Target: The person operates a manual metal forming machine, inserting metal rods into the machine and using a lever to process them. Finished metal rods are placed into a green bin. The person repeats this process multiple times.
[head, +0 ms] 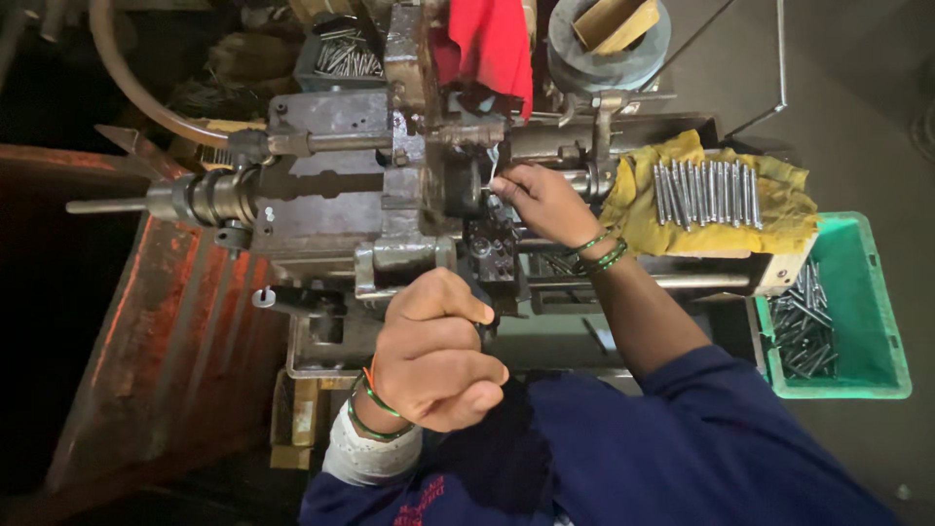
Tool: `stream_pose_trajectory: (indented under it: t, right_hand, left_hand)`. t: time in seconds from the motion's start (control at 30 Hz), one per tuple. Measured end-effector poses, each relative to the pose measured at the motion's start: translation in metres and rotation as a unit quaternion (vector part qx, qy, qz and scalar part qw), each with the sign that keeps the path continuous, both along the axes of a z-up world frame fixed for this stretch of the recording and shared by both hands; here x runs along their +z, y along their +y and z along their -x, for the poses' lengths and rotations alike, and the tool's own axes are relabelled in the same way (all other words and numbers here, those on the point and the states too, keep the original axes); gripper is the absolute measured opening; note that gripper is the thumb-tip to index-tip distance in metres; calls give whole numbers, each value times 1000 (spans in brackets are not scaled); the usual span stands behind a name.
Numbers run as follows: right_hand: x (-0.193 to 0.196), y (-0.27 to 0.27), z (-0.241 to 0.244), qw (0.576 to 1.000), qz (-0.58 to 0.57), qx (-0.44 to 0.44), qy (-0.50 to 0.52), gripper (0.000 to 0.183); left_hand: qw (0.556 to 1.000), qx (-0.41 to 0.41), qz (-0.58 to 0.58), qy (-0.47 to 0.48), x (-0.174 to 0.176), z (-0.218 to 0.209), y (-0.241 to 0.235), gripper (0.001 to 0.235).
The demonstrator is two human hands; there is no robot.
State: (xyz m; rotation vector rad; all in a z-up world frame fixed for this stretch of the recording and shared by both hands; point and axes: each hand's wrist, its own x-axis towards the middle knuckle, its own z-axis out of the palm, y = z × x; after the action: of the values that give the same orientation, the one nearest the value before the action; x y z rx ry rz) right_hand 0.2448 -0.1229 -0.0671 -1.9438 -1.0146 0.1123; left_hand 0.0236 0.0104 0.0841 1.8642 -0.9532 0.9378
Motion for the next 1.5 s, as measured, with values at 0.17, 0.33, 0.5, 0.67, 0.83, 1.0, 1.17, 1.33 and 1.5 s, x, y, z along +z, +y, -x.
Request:
stream_pose_trajectory:
  t: [0.17, 0.33, 0.5, 0.67, 0.83, 1.0, 1.17, 1.33, 1.5]
  right_hand:
    - [-10, -5, -5, 996, -54, 43, -60, 27]
    - [-5, -45, -6, 998, -23, -35, -50, 26]
    - [-11, -70, -2, 983, -109, -140, 56, 21]
    - [-33, -32, 16, 830, -397, -109, 376, 21]
    - [-47, -10, 31, 769, -458, -82, 439, 23]
    - [-48, -1, 42, 822, -390, -99, 404, 32]
    - [-40, -3, 57, 960, -176, -120, 181, 56]
    - [-35, -3, 56, 990, -97, -52, 84, 70]
    - [-31, -5, 57, 987, -77, -43, 137, 71]
  left_hand:
    - [1000, -12, -8, -16, -7, -1, 4, 18]
    - [999, -20, -8, -36, -7, -6, 4, 17]
    - [999, -18, 9, -29, -8, -5, 1, 19]
    - [1000, -20, -5, -9, -6, -2, 3, 22]
    - [1000, -19, -4, -13, -7, -3, 3, 22]
    - [1000, -23, 2, -15, -8, -3, 2, 22]
    - [999, -27, -12, -12, -6, -4, 4, 23]
    - [999, -31, -9, -11, -7, -3, 5, 23]
    - [999, -35, -12, -12, -7, -4, 5, 23]
